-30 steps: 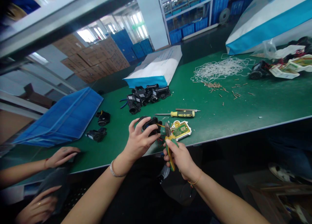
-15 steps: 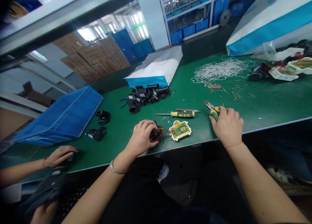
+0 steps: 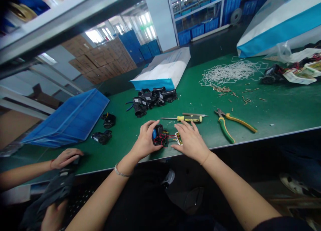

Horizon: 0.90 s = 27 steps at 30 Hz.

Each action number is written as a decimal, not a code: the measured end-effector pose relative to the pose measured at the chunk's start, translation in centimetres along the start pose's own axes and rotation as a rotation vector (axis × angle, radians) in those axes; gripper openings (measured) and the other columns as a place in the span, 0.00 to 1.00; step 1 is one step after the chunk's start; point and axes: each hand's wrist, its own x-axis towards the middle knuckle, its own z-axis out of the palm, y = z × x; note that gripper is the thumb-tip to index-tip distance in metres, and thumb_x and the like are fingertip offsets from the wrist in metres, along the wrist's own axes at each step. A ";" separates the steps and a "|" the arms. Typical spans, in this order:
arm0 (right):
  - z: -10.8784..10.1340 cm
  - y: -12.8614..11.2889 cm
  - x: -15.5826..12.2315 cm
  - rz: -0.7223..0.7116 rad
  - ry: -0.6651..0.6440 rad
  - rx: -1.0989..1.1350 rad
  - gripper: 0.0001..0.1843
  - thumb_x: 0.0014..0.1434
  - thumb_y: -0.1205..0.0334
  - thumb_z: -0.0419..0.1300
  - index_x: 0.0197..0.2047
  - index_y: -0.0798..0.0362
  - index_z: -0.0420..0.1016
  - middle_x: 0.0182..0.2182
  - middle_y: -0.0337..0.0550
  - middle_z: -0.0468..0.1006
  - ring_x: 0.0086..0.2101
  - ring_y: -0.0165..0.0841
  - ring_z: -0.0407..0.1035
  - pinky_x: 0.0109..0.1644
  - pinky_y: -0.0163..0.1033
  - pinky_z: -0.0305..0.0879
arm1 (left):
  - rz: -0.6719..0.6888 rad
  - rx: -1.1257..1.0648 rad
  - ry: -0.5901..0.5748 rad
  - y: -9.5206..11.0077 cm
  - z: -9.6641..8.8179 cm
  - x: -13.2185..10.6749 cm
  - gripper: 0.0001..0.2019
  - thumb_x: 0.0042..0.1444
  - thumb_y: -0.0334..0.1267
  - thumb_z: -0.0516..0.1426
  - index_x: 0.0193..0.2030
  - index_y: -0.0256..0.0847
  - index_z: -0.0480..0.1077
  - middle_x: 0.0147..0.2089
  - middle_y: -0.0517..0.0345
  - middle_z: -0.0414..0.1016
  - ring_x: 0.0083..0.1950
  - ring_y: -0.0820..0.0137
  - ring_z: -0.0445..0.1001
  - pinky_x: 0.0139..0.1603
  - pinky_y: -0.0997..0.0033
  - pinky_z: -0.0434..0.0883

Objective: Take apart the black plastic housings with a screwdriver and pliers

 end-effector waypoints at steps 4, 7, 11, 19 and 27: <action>0.1 1.4 -0.7 0.041 0.007 -0.056 0.36 0.57 0.49 0.61 0.64 0.56 0.59 0.56 0.54 0.70 0.57 0.46 0.61 0.65 0.57 0.46 | -0.049 -0.022 -0.008 -0.9 0.4 0.0 0.47 0.38 0.40 0.68 0.65 0.45 0.53 0.60 0.47 0.57 0.63 0.54 0.57 0.65 0.50 0.60; -0.8 2.8 -1.7 0.084 0.048 -0.091 0.41 0.55 0.48 0.62 0.65 0.57 0.56 0.55 0.56 0.70 0.56 0.47 0.62 0.63 0.55 0.51 | -0.061 -0.036 0.002 -1.3 0.5 0.0 0.45 0.38 0.41 0.68 0.65 0.45 0.54 0.60 0.48 0.58 0.62 0.54 0.58 0.65 0.50 0.60; -1.9 3.9 -2.9 0.157 0.101 -0.113 0.50 0.51 0.45 0.65 0.68 0.58 0.50 0.54 0.56 0.70 0.55 0.47 0.63 0.58 0.51 0.59 | -0.063 -0.057 0.007 -1.8 0.4 0.0 0.47 0.38 0.41 0.68 0.65 0.46 0.52 0.60 0.50 0.60 0.61 0.54 0.59 0.64 0.49 0.60; -2.9 7.4 -4.3 0.240 0.194 -0.221 0.39 0.55 0.48 0.62 0.64 0.57 0.58 0.52 0.56 0.71 0.53 0.50 0.64 0.56 0.54 0.59 | -0.083 -0.098 0.021 -2.5 0.3 -0.4 0.47 0.38 0.42 0.68 0.65 0.44 0.53 0.61 0.50 0.62 0.62 0.55 0.62 0.64 0.51 0.60; -4.0 -0.5 -2.0 0.031 0.207 0.168 0.26 0.59 0.57 0.59 0.60 0.51 0.64 0.55 0.52 0.69 0.56 0.46 0.61 0.60 0.54 0.59 | 0.149 -0.030 -0.004 0.1 -0.9 0.0 0.41 0.43 0.34 0.65 0.65 0.45 0.54 0.61 0.52 0.64 0.62 0.58 0.60 0.65 0.52 0.60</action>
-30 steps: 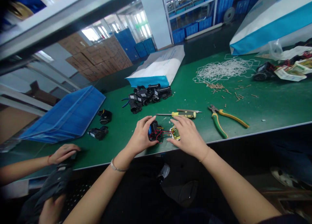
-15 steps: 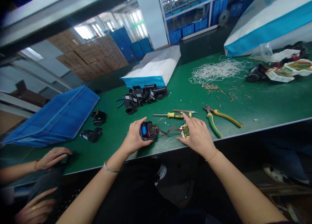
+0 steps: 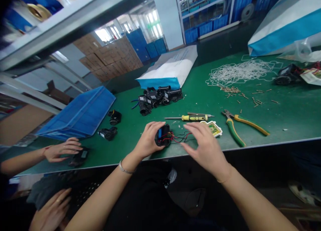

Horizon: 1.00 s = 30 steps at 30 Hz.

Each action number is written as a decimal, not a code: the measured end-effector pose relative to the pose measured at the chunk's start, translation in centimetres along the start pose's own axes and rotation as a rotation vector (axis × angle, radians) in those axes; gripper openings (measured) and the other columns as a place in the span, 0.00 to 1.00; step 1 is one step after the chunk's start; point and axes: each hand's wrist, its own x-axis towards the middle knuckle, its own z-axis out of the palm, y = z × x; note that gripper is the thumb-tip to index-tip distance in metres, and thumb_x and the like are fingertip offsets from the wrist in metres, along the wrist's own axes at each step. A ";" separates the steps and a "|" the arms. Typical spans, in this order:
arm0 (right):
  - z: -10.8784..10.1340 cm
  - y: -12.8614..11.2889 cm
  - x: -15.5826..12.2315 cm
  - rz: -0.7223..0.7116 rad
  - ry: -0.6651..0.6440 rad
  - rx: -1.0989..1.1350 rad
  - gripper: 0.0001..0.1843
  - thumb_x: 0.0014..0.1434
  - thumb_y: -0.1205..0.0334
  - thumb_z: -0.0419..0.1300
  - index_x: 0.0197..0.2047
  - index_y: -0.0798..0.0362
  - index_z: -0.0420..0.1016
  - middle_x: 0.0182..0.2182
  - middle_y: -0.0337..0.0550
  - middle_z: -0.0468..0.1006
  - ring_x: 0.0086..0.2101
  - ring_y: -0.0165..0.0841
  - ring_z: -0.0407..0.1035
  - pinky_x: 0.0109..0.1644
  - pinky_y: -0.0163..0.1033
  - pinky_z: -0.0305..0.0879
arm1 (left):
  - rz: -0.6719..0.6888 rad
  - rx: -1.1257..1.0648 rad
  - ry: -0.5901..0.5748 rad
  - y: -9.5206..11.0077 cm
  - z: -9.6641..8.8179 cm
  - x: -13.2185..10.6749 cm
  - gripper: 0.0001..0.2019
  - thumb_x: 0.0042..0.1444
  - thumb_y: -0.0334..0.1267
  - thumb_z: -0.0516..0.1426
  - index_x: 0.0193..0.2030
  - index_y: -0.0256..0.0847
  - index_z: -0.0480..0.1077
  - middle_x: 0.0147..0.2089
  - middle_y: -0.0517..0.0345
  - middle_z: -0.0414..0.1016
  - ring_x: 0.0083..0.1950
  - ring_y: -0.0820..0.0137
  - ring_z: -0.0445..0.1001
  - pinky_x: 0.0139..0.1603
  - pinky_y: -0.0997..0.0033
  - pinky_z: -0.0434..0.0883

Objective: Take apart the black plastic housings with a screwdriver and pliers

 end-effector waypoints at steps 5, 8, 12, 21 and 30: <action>3.8 -4.7 2.2 -0.079 -0.163 0.121 0.13 0.64 0.66 0.53 0.51 0.51 0.71 0.51 0.47 0.74 0.51 0.38 0.65 0.58 0.46 0.62 | 0.056 0.033 -0.011 0.3 0.0 0.1 0.38 0.46 0.33 0.62 0.65 0.44 0.54 0.62 0.51 0.65 0.63 0.58 0.59 0.65 0.50 0.60; 5.7 -4.5 2.8 -0.038 -0.240 -0.080 0.08 0.62 0.64 0.56 0.44 0.55 0.74 0.41 0.50 0.76 0.45 0.42 0.67 0.51 0.49 0.63 | 0.047 0.051 -0.020 0.2 0.1 0.0 0.37 0.45 0.33 0.63 0.64 0.44 0.56 0.63 0.51 0.64 0.64 0.58 0.59 0.66 0.51 0.60; 6.4 -3.8 2.6 -0.039 -0.272 -0.127 0.10 0.64 0.61 0.55 0.35 0.56 0.75 0.31 0.51 0.77 0.39 0.45 0.66 0.43 0.49 0.61 | 0.032 0.069 -0.034 0.1 0.0 0.0 0.33 0.44 0.35 0.64 0.59 0.45 0.62 0.63 0.52 0.64 0.63 0.56 0.59 0.66 0.48 0.59; 4.9 -1.8 4.3 0.107 -0.172 0.030 0.14 0.67 0.57 0.51 0.35 0.53 0.73 0.30 0.43 0.78 0.33 0.34 0.69 0.38 0.37 0.60 | 0.038 0.033 -0.062 0.4 0.1 0.2 0.30 0.42 0.34 0.64 0.56 0.45 0.65 0.60 0.54 0.65 0.61 0.57 0.59 0.65 0.52 0.60; 0.4 -0.4 4.8 0.232 -0.131 0.366 0.14 0.64 0.53 0.53 0.33 0.52 0.72 0.26 0.37 0.73 0.29 0.32 0.66 0.34 0.36 0.59 | -0.033 0.020 -0.046 0.0 -0.1 -0.1 0.34 0.40 0.32 0.65 0.57 0.46 0.63 0.61 0.53 0.64 0.61 0.55 0.59 0.64 0.49 0.59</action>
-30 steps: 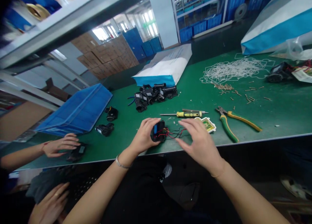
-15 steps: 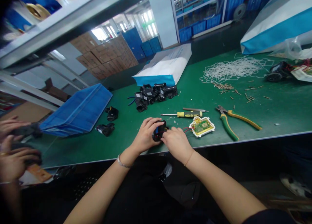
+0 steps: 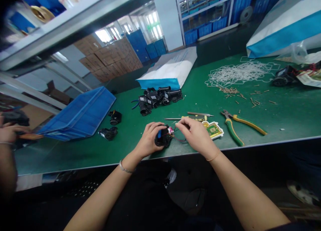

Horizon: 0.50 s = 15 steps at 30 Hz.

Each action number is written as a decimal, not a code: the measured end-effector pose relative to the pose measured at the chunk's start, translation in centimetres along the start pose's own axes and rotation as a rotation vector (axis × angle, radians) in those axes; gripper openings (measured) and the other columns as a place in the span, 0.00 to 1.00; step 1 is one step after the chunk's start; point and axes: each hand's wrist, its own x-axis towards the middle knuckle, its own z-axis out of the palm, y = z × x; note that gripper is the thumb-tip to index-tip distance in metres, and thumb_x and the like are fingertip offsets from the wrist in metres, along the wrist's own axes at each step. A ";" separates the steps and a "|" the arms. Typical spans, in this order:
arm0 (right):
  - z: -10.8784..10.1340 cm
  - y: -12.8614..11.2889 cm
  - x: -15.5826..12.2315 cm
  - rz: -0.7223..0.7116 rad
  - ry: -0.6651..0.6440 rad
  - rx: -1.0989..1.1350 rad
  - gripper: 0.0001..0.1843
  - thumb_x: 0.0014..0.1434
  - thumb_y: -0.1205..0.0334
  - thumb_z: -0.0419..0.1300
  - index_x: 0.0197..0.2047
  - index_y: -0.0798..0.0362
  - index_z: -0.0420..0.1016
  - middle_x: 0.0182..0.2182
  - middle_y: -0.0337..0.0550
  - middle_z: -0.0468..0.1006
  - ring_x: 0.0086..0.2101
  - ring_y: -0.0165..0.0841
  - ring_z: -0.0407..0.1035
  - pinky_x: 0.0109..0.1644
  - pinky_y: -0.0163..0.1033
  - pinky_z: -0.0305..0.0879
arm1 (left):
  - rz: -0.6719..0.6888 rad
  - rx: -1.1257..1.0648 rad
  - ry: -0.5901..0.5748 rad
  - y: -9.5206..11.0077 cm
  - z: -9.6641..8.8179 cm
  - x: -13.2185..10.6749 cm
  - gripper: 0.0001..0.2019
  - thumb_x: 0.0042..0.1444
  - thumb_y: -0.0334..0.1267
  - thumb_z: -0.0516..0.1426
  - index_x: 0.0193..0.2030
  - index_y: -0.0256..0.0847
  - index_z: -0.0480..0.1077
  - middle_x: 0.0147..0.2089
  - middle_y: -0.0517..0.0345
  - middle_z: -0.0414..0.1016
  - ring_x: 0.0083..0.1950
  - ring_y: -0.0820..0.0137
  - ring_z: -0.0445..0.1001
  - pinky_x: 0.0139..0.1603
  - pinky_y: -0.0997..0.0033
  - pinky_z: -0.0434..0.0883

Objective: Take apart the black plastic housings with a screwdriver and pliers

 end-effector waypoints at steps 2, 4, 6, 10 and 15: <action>1.0 0.3 -0.4 0.038 0.042 0.007 0.12 0.63 0.53 0.54 0.42 0.52 0.72 0.28 0.38 0.73 0.28 0.32 0.67 0.33 0.37 0.61 | -0.002 0.002 0.003 0.0 0.1 0.0 0.35 0.40 0.32 0.65 0.58 0.46 0.63 0.61 0.53 0.64 0.62 0.55 0.58 0.64 0.48 0.59; 2.2 0.4 -0.7 0.023 0.037 -0.044 0.18 0.62 0.54 0.56 0.53 0.52 0.67 0.36 0.43 0.75 0.31 0.33 0.69 0.37 0.38 0.65 | 0.004 0.003 0.008 0.0 0.2 0.1 0.34 0.41 0.32 0.65 0.58 0.46 0.63 0.61 0.53 0.64 0.62 0.56 0.58 0.65 0.49 0.59; 3.4 0.2 -0.8 -0.014 -0.007 -0.231 0.24 0.61 0.54 0.58 0.58 0.53 0.64 0.44 0.49 0.74 0.40 0.37 0.70 0.44 0.41 0.66 | 0.011 0.003 0.009 -0.1 0.2 0.1 0.33 0.41 0.33 0.65 0.57 0.45 0.63 0.61 0.53 0.64 0.62 0.56 0.58 0.65 0.50 0.59; 5.2 -0.4 -1.0 0.015 -0.104 -0.554 0.21 0.57 0.50 0.61 0.46 0.58 0.74 0.35 0.56 0.77 0.42 0.49 0.70 0.44 0.48 0.65 | 0.039 -0.013 0.004 -0.1 0.2 0.1 0.31 0.43 0.34 0.65 0.56 0.46 0.64 0.62 0.52 0.63 0.64 0.57 0.56 0.66 0.49 0.58; 5.4 -0.3 -0.8 -0.003 -0.216 -0.490 0.19 0.62 0.53 0.56 0.24 0.54 0.74 0.21 0.49 0.75 0.30 0.42 0.72 0.40 0.46 0.64 | 0.031 -0.014 0.036 -0.9 0.7 0.0 0.30 0.43 0.30 0.63 0.55 0.46 0.65 0.62 0.51 0.61 0.68 0.55 0.52 0.68 0.45 0.56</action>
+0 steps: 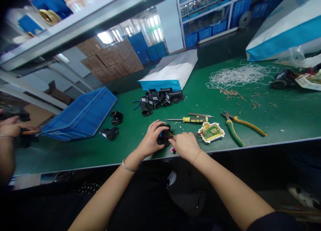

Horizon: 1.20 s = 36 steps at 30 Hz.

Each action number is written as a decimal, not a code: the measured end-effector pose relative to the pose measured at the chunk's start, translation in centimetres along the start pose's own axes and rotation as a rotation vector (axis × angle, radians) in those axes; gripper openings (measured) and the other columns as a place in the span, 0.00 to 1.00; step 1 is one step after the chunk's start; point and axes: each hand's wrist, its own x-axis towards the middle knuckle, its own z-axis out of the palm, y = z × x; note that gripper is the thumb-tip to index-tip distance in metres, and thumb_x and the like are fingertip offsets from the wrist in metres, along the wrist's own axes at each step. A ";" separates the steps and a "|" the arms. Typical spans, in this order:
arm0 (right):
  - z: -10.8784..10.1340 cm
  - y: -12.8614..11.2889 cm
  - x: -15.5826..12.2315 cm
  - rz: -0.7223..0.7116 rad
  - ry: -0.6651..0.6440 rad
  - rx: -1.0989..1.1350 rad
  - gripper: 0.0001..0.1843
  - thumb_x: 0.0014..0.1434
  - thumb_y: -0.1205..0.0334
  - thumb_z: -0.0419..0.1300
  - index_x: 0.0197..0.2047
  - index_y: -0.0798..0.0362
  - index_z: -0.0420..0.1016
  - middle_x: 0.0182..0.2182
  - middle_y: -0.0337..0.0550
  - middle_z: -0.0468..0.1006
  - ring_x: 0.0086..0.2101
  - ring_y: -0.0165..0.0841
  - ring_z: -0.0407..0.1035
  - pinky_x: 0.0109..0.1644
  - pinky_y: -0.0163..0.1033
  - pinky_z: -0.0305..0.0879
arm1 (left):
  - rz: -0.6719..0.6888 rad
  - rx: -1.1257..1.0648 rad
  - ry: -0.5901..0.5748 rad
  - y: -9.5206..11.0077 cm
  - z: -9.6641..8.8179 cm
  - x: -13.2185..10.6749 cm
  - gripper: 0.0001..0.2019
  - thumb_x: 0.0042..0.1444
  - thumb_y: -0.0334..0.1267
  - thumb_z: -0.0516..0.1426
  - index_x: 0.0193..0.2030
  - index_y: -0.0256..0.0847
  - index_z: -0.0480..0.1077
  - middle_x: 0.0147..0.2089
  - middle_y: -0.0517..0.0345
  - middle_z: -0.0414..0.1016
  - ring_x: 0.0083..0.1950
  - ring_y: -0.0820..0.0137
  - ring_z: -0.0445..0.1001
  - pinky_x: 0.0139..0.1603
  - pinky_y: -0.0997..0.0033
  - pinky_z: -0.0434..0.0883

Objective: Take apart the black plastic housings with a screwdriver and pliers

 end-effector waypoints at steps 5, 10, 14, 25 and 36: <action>-1.8 0.6 0.6 -0.118 0.041 0.537 0.23 0.65 0.50 0.51 0.22 0.52 0.69 0.39 0.45 0.77 0.43 0.35 0.69 0.50 0.40 0.62 | -0.044 -0.024 0.051 0.3 0.0 0.2 0.32 0.40 0.30 0.64 0.55 0.45 0.64 0.60 0.50 0.61 0.63 0.55 0.57 0.65 0.48 0.60; -2.1 -0.7 1.6 0.001 0.187 1.270 0.23 0.65 0.43 0.44 0.26 0.48 0.55 0.29 0.40 0.70 0.35 0.35 0.68 0.45 0.43 0.66 | -0.014 -0.022 0.101 2.3 -0.4 1.2 0.33 0.41 0.32 0.64 0.57 0.46 0.62 0.61 0.52 0.62 0.62 0.56 0.57 0.65 0.50 0.59; -1.9 -2.4 1.4 0.087 0.239 1.593 0.24 0.65 0.43 0.46 0.23 0.48 0.49 0.18 0.30 0.49 0.21 0.29 0.53 0.38 0.41 0.65 | 0.010 0.016 0.148 2.8 -0.7 1.9 0.26 0.45 0.33 0.62 0.53 0.45 0.64 0.61 0.52 0.63 0.63 0.57 0.57 0.66 0.49 0.56; -0.3 -5.3 -0.8 0.036 0.343 1.613 0.23 0.64 0.57 0.55 0.19 0.51 0.57 0.17 0.33 0.54 0.23 0.29 0.50 0.35 0.40 0.56 | 0.002 0.028 0.222 2.2 -2.0 1.8 0.26 0.45 0.39 0.64 0.52 0.43 0.64 0.60 0.50 0.64 0.62 0.56 0.58 0.65 0.50 0.58; -3.3 -3.3 -1.0 0.091 0.332 1.869 0.24 0.66 0.60 0.51 0.18 0.51 0.54 0.16 0.31 0.49 0.21 0.28 0.43 0.34 0.40 0.56 | 0.149 0.092 0.216 3.2 -2.5 1.7 0.24 0.44 0.34 0.64 0.51 0.44 0.65 0.60 0.52 0.65 0.63 0.56 0.56 0.64 0.50 0.61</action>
